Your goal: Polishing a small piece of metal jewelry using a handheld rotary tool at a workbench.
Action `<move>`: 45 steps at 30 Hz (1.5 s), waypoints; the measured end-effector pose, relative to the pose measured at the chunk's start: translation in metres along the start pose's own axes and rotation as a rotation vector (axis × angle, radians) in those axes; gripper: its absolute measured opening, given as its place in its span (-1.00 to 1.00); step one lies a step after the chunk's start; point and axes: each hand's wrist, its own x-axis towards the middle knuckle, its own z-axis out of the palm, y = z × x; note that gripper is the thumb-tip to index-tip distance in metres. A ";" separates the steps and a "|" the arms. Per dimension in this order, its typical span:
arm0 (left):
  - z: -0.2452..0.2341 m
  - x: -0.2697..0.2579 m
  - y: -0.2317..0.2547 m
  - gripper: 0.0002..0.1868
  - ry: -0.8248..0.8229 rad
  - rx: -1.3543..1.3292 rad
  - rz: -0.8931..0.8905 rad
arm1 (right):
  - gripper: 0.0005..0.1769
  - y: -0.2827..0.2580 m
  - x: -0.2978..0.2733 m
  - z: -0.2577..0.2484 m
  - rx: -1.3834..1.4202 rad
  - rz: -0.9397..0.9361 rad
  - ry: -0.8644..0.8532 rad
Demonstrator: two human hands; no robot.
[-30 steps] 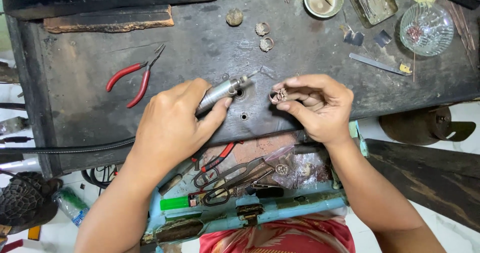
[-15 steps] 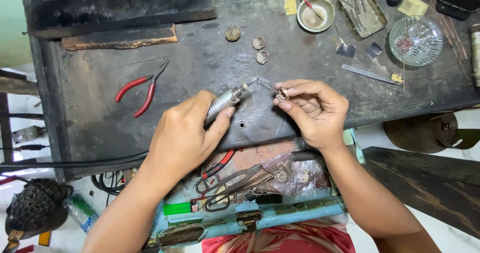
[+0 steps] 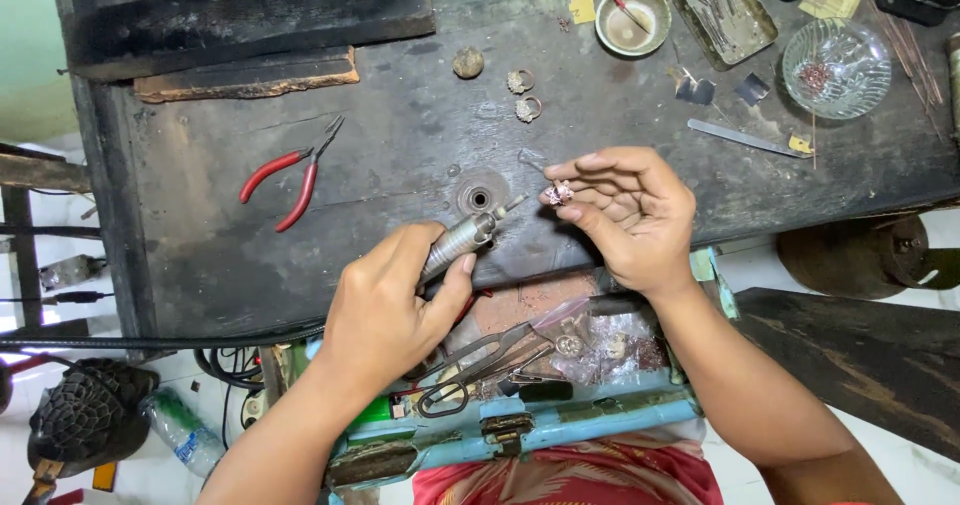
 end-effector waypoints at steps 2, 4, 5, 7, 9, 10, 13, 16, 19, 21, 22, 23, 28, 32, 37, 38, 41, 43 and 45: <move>0.000 0.000 -0.003 -0.75 -0.001 0.005 0.010 | -0.56 0.003 0.000 -0.002 -0.001 -0.006 -0.007; 0.002 -0.001 -0.005 -0.75 -0.004 0.007 0.018 | -0.54 0.005 -0.002 -0.003 -0.006 -0.008 -0.013; 0.003 -0.001 -0.006 -0.75 0.001 0.024 0.018 | -0.52 0.005 -0.003 -0.004 0.001 -0.006 -0.017; 0.006 0.000 -0.009 -0.75 0.008 0.040 0.014 | -0.50 0.005 -0.003 -0.005 0.006 -0.001 -0.025; 0.009 0.000 -0.012 -0.72 -0.011 0.071 0.011 | -0.50 0.004 -0.004 -0.005 -0.005 -0.001 -0.031; 0.010 0.000 -0.014 -0.72 -0.009 0.071 0.006 | -0.50 0.004 -0.004 -0.006 -0.005 0.001 -0.035; 0.013 0.003 -0.016 -0.72 -0.029 0.087 0.017 | -0.51 0.003 -0.003 -0.004 -0.001 0.003 -0.039; 0.013 0.006 -0.016 -0.71 -0.032 0.094 0.010 | -0.54 -0.003 -0.002 0.002 0.013 0.011 -0.020; 0.013 0.008 -0.016 -0.72 -0.054 0.102 -0.002 | -0.59 -0.005 -0.003 0.002 0.023 0.040 -0.031; 0.014 0.007 -0.016 -0.72 -0.060 0.096 -0.009 | -0.60 -0.004 -0.003 0.002 0.019 0.026 -0.029; 0.014 0.007 -0.017 -0.72 -0.064 0.095 -0.009 | -0.60 -0.005 -0.004 0.002 0.018 0.029 -0.026; 0.014 0.007 -0.018 -0.72 -0.067 0.100 -0.010 | -0.60 -0.005 -0.004 0.002 0.018 0.035 -0.022; 0.014 0.008 -0.019 -0.73 -0.074 0.104 -0.012 | -0.59 -0.005 -0.003 0.003 0.016 0.045 -0.018; 0.015 0.008 -0.020 -0.73 -0.085 0.106 -0.034 | -0.49 -0.005 -0.004 0.002 -0.008 0.059 -0.007; 0.016 0.008 -0.021 -0.73 -0.086 0.107 -0.034 | -0.41 -0.003 -0.005 -0.002 -0.004 0.070 -0.011; 0.016 0.007 -0.021 -0.72 -0.083 0.111 -0.034 | -0.40 -0.003 -0.004 -0.003 -0.016 0.066 -0.012; 0.015 0.008 -0.020 -0.73 -0.082 0.115 -0.031 | -0.36 -0.003 -0.005 -0.004 -0.033 0.063 -0.014; 0.014 0.009 -0.020 -0.73 -0.084 0.115 -0.027 | -0.34 -0.001 -0.005 -0.005 -0.037 0.062 -0.016; 0.014 0.008 -0.020 -0.73 -0.083 0.114 -0.026 | -0.31 0.001 -0.004 -0.007 -0.064 0.045 -0.012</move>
